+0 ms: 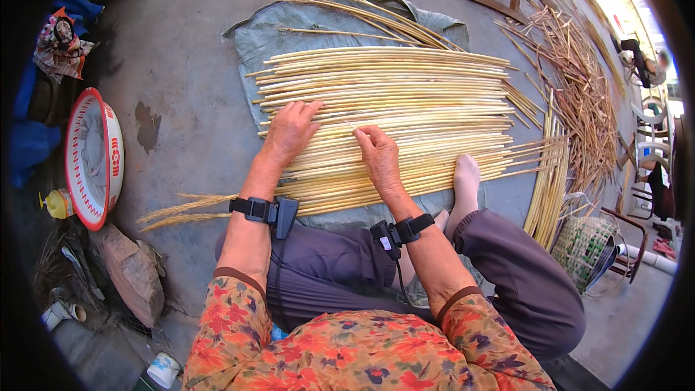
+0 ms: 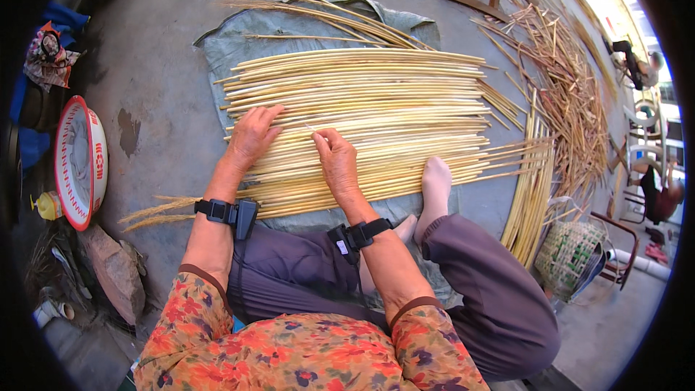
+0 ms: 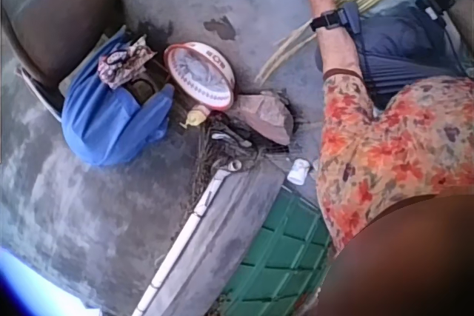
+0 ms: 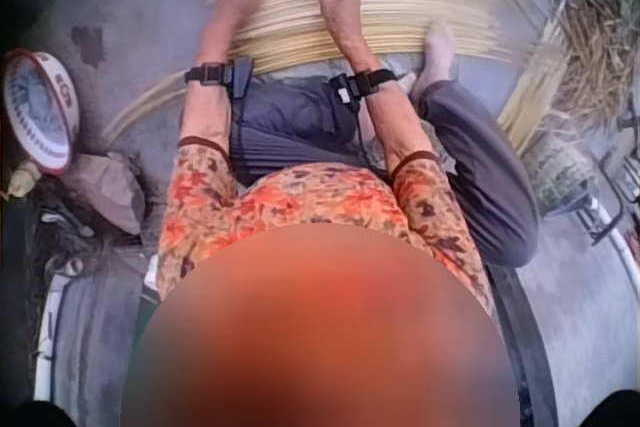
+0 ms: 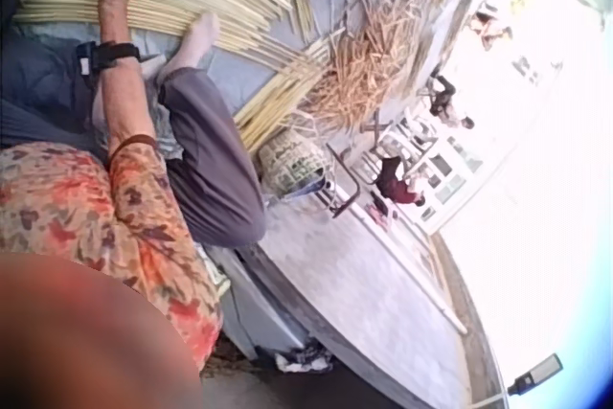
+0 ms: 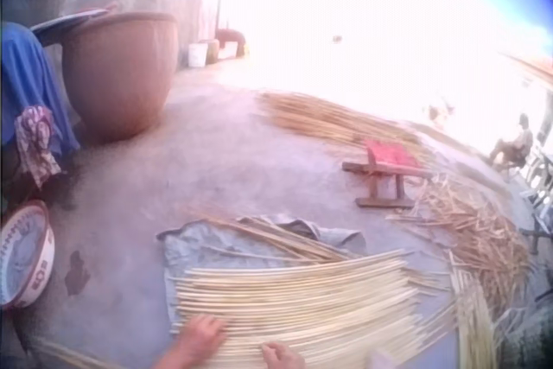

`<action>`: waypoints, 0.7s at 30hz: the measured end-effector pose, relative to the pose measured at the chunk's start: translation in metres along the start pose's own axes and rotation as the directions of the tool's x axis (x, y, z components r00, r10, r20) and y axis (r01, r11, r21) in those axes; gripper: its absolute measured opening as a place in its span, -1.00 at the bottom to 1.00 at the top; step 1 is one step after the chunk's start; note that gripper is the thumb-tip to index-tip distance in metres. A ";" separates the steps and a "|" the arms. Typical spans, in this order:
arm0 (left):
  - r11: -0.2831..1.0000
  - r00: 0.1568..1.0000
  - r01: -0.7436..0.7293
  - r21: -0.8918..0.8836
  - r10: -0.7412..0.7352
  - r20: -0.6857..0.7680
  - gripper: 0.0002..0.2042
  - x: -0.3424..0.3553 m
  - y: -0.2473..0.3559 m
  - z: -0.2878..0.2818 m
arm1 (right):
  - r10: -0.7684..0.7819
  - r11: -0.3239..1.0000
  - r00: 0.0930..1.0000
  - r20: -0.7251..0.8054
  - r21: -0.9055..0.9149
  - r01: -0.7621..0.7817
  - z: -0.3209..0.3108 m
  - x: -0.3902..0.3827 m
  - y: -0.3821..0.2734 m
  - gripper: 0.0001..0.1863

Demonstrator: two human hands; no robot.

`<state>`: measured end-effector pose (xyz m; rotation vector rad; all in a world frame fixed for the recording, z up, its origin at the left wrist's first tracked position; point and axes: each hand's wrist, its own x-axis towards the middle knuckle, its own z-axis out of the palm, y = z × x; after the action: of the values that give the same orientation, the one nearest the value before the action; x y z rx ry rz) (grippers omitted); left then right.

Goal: The person weaves thin wooden sticks together using a thin white string by hand, adding the sticks one by one to a growing mat on the ground.

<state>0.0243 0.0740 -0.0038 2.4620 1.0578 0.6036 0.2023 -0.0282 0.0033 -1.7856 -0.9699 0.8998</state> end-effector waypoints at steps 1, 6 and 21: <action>0.999 1.000 -0.020 -0.038 0.019 -0.009 -0.69 0.001 -0.001 -0.002 | -0.045 0.999 0.998 -0.035 -0.025 0.044 0.005 0.001 0.002 -0.85; 0.998 0.999 -0.026 -0.058 0.028 0.046 -0.68 0.005 -0.006 -0.005 | -0.066 0.971 0.997 -0.038 -0.233 0.056 0.008 -0.001 0.002 -0.84; 0.996 0.996 -0.088 -0.011 0.087 -0.020 -0.76 0.008 -0.006 0.000 | -0.129 0.838 0.990 0.064 -0.527 0.143 0.021 -0.012 -0.008 -0.68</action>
<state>0.0258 0.0839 -0.0055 2.5074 0.9548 0.6597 0.1769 -0.0288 0.0052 -2.1269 -1.4502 0.5937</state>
